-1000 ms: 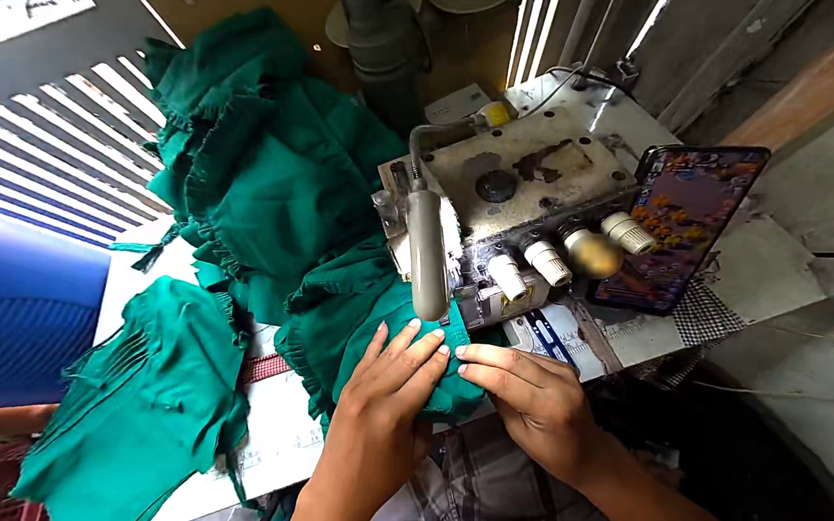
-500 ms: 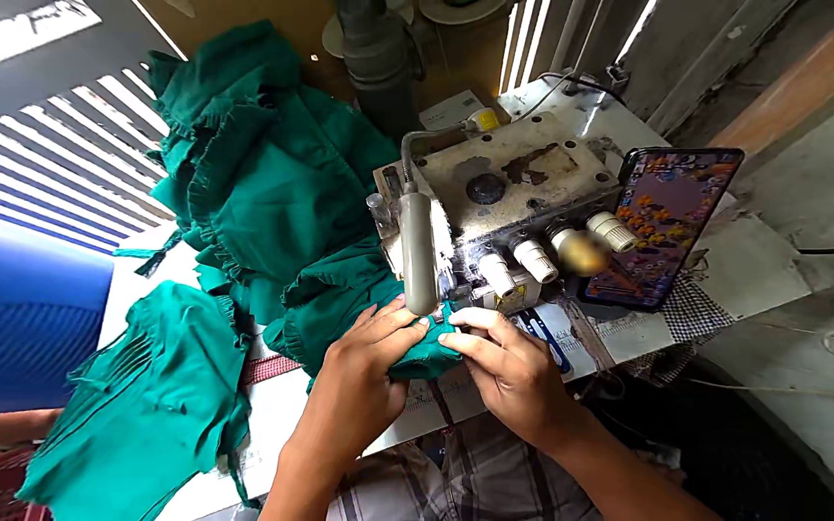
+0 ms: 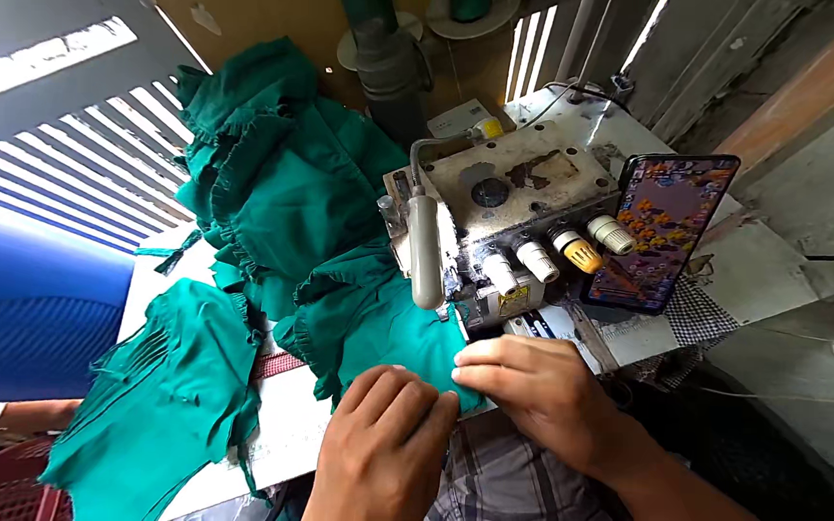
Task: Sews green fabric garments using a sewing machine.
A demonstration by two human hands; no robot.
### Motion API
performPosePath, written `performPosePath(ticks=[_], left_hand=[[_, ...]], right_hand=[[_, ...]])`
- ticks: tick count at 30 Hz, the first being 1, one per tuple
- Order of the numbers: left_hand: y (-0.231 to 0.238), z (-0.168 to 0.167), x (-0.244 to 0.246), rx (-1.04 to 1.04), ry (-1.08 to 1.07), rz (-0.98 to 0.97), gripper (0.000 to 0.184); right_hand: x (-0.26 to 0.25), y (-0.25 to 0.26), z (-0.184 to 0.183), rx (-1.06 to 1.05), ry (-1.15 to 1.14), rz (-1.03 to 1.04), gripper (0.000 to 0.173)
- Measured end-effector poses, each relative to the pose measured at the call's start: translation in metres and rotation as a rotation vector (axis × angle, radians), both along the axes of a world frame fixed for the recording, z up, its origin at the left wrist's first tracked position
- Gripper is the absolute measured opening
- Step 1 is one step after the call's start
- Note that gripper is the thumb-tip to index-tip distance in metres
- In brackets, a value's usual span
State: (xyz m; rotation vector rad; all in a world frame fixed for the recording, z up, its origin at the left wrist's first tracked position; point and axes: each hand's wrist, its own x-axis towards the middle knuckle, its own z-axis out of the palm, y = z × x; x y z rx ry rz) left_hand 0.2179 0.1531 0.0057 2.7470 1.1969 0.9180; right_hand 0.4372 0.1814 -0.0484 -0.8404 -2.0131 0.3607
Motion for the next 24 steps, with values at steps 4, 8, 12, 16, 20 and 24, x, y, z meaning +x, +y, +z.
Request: performPosePath(ticks=[4, 8, 12, 16, 20, 24], left_hand=[[0.008, -0.023, 0.003, -0.121, 0.008, -0.062, 0.019], [0.016, -0.053, 0.001, -0.054, 0.082, 0.088, 0.041], [0.015, -0.053, -0.004, -0.081, 0.024, 0.044, 0.038], [0.019, -0.048, -0.006, -0.125, -0.019, -0.004, 0.034], [0.032, -0.045, -0.011, -0.148, -0.046, -0.003, 0.031], [0.049, -0.043, -0.016, -0.158, -0.063, -0.019, 0.029]], right_hand=[[-0.002, -0.019, -0.026, 0.022, -0.012, -0.084, 0.021], [-0.006, -0.025, -0.04, -0.032, 0.1, -0.112, 0.023], [-0.006, -0.028, -0.037, -0.026, 0.103, -0.14, 0.024], [-0.007, -0.023, -0.036, -0.016, 0.08, -0.159, 0.024], [-0.011, -0.01, -0.034, -0.014, 0.081, -0.165, 0.024], [-0.017, 0.002, -0.033, -0.002, 0.082, -0.178, 0.023]])
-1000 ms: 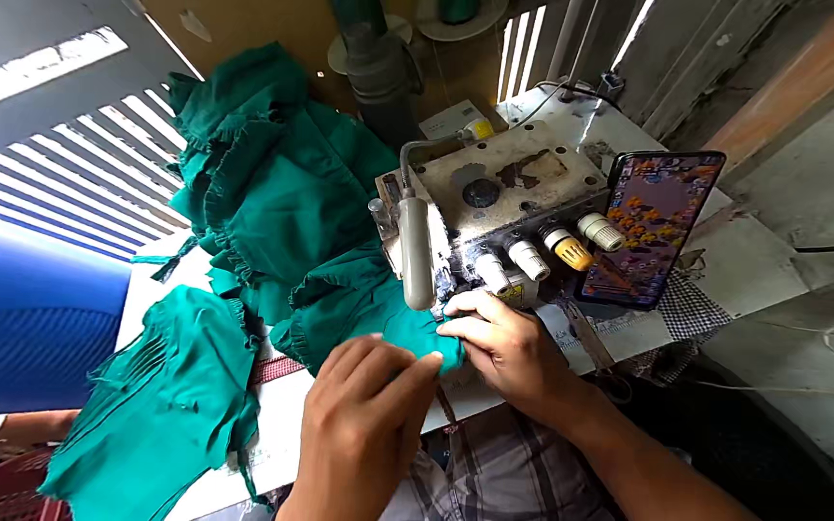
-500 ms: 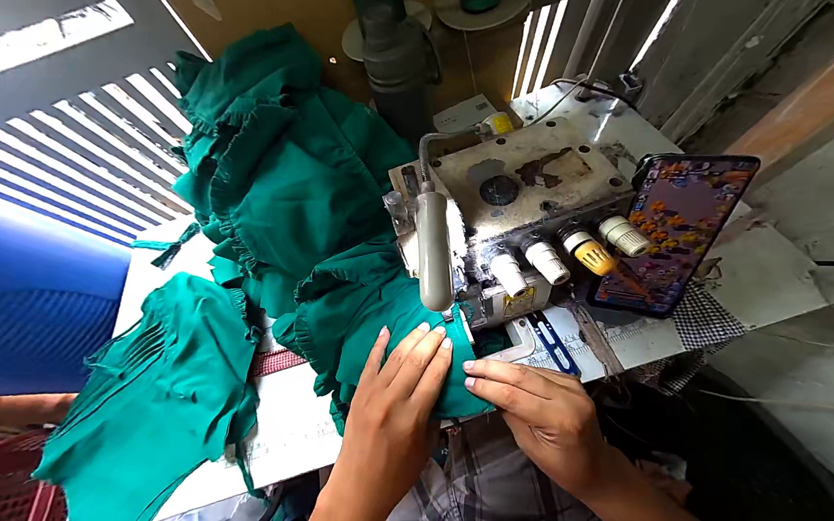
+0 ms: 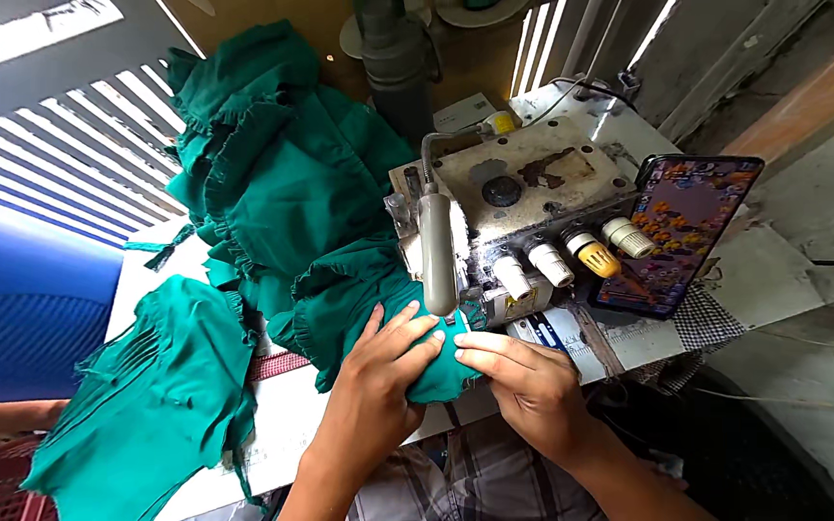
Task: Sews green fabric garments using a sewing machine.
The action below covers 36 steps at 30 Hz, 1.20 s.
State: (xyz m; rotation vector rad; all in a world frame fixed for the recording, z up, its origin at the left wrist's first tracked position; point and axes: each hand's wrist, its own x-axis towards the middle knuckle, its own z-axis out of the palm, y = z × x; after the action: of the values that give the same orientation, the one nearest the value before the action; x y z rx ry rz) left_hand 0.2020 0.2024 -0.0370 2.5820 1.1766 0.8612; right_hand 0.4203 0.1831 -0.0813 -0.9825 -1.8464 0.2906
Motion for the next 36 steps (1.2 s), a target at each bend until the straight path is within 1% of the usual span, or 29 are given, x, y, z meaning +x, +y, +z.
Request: performPosePath(ticks=[5, 7, 9, 11, 13, 16, 17, 20, 22, 24, 29, 36], left_hand=[[0.008, 0.001, -0.003, -0.024, 0.013, -0.005, 0.033], [0.002, 0.007, -0.002, -0.031, 0.097, 0.019, 0.039], [-0.01, 0.019, 0.004, 0.015, 0.221, 0.066, 0.042], [-0.022, 0.029, 0.015, 0.079, 0.268, 0.106, 0.044], [-0.026, 0.026, 0.029, 0.141, 0.213, 0.131, 0.039], [-0.016, 0.009, 0.035, 0.241, 0.091, 0.152, 0.015], [-0.014, 0.005, 0.032, 0.252, 0.074, 0.136, 0.011], [-0.016, 0.002, 0.022, 0.2, 0.097, 0.047, 0.015], [-0.017, 0.001, 0.019, 0.163, 0.104, 0.029, 0.019], [-0.017, 0.001, 0.016, 0.138, 0.095, 0.025, 0.022], [-0.004, 0.001, 0.009, 0.092, 0.055, 0.011, 0.025], [0.002, 0.0, 0.011, 0.065, 0.056, 0.051, 0.028]], right_hand=[[-0.003, 0.006, -0.003, -0.006, 0.008, -0.007, 0.024], [-0.002, 0.005, -0.001, 0.011, -0.022, -0.02, 0.023], [0.001, 0.003, 0.005, 0.048, -0.041, -0.033, 0.019], [0.004, 0.001, 0.012, 0.085, -0.053, -0.042, 0.016], [0.004, 0.0, 0.016, 0.108, -0.068, -0.057, 0.015], [0.004, 0.001, 0.017, 0.101, -0.066, -0.047, 0.017], [0.005, 0.0, 0.016, 0.091, -0.07, -0.041, 0.018], [0.009, -0.002, 0.007, 0.081, -0.094, -0.034, 0.019], [0.01, -0.001, 0.0, 0.085, -0.103, -0.029, 0.021], [0.01, 0.004, -0.004, 0.089, -0.092, -0.028, 0.023], [0.008, 0.012, -0.005, 0.052, -0.097, -0.058, 0.018], [0.01, 0.016, -0.006, 0.035, -0.167, -0.112, 0.024]])
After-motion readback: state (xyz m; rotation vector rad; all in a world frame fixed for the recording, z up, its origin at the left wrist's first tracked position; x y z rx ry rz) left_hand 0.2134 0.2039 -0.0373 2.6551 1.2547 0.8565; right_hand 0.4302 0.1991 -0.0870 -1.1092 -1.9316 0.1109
